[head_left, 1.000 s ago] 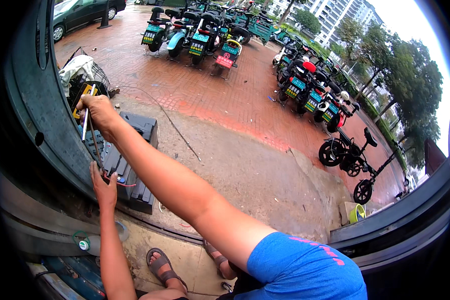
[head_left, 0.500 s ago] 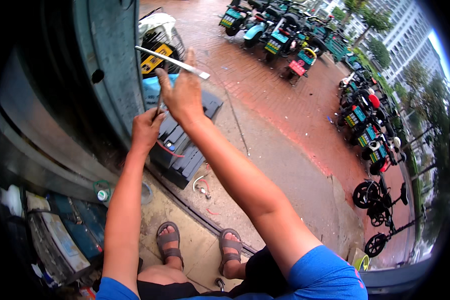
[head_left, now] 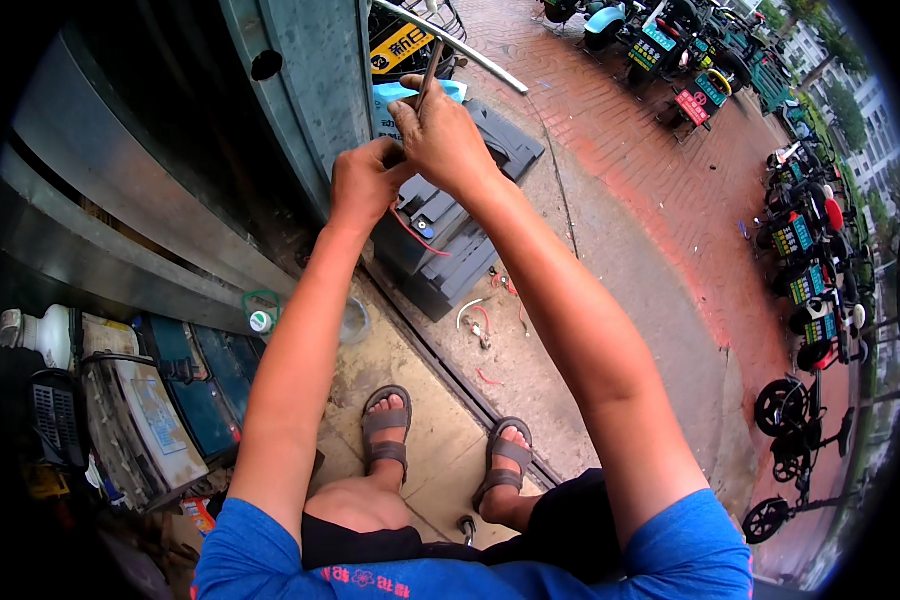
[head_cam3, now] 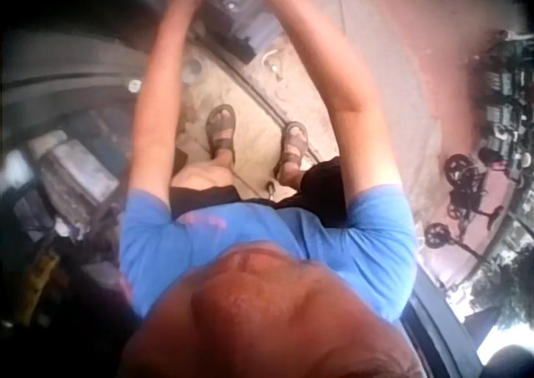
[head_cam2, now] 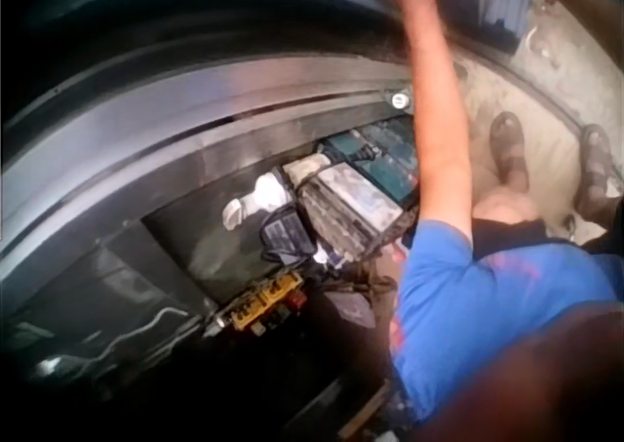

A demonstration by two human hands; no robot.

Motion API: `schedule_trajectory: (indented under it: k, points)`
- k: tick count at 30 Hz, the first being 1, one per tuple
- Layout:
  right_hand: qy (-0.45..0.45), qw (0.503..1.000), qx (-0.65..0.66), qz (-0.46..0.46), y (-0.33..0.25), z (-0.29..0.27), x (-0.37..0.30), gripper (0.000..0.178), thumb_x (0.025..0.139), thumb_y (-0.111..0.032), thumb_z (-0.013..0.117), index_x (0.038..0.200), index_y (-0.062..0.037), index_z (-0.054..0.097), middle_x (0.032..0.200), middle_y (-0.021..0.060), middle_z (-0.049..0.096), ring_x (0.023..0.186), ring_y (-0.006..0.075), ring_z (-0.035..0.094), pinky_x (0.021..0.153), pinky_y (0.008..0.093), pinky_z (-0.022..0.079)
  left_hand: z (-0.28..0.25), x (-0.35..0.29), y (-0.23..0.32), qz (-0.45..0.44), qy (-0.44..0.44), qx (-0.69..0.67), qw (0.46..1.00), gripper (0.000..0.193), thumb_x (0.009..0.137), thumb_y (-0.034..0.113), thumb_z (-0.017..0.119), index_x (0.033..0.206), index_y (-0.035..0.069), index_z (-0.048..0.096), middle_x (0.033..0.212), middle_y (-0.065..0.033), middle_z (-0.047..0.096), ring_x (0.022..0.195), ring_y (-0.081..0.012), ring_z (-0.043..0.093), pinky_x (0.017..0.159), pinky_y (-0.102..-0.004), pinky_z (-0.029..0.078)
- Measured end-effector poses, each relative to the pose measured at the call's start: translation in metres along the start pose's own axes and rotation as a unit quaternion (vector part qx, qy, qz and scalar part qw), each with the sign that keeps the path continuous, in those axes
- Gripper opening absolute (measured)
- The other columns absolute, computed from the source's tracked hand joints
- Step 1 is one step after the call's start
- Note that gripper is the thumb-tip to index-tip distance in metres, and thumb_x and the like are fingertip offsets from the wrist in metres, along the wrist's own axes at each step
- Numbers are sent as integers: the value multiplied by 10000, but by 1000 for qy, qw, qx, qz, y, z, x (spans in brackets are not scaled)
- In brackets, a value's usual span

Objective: The person uses a T-shaped wrench to tighten the terminals on a series of lead-acid batteries arranged on the floor. They work methodically on each battery, securing the connections and ensuring the terminals are tight.

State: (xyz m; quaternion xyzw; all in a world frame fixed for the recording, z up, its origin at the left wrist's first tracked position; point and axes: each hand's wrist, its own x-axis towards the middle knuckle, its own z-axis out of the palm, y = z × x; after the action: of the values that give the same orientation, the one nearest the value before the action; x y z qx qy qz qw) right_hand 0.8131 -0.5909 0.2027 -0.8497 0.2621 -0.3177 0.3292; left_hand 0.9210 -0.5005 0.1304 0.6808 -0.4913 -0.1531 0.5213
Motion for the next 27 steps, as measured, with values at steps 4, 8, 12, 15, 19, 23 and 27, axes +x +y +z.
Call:
schedule_trajectory:
  k: [4, 8, 12, 15, 19, 23, 27]
  points:
    - [34, 999, 29, -8, 9, 3, -1, 489, 1017, -238, 619, 1376, 78, 519, 1081, 264, 736, 1042, 391, 721, 921, 437, 548, 7, 3, -1, 88, -12, 4, 996, 186, 935, 130, 693, 1057, -11, 685, 941, -260, 703, 976, -477, 658, 773, -458, 538]
    - [25, 999, 27, 8, 7, 2, -3, 473, 1022, -229, 612, 1370, 77, 522, 1109, 260, 738, 1046, 377, 723, 919, 427, 550, 6, 5, -4, 39, -17, 36, 998, 190, 939, 149, 690, 1068, 8, 684, 956, -251, 697, 979, -466, 656, 769, -460, 537]
    - [38, 999, 33, 7, 16, 0, -5, 459, 1033, -227, 588, 1370, 77, 524, 1095, 244, 750, 1072, 358, 725, 927, 418, 549, 11, 10, 1, 40, -12, 51, 998, 183, 952, 185, 688, 1039, 24, 698, 931, -234, 701, 945, -462, 657, 739, -464, 536]
    - [37, 999, 29, 3, 17, 4, -1, 456, 1033, -224, 582, 1372, 75, 526, 1106, 237, 752, 1097, 351, 722, 936, 411, 547, 7, 12, -8, 74, -25, 10, 997, 203, 958, 221, 695, 989, 21, 710, 870, -224, 701, 876, -458, 666, 687, -468, 529]
    - [37, 999, 18, 3, 24, 3, 4, 451, 1028, -219, 590, 1369, 71, 538, 1120, 234, 750, 1094, 338, 726, 927, 407, 550, 5, 15, 15, -68, -68, -8, 995, 207, 972, 206, 670, 1044, 14, 698, 907, -241, 703, 914, -464, 669, 717, -473, 525]
    - [13, 998, 56, -4, 12, 6, 2, 420, 995, -215, 601, 1293, 81, 581, 1066, 334, 703, 1064, 464, 679, 935, 498, 527, 2, 19, -2, 61, 17, 120, 991, 127, 955, 87, 623, 967, -24, 684, 749, -176, 697, 681, -229, 710, 644, -388, 526]
    - [36, 999, 31, 21, 15, 4, 2, 445, 998, -229, 634, 1334, 59, 584, 1038, 248, 746, 1011, 338, 738, 898, 409, 554, 5, 12, 4, 71, -5, 54, 996, 150, 951, 140, 654, 961, 0, 707, 820, -224, 698, 794, -376, 692, 680, -447, 526]
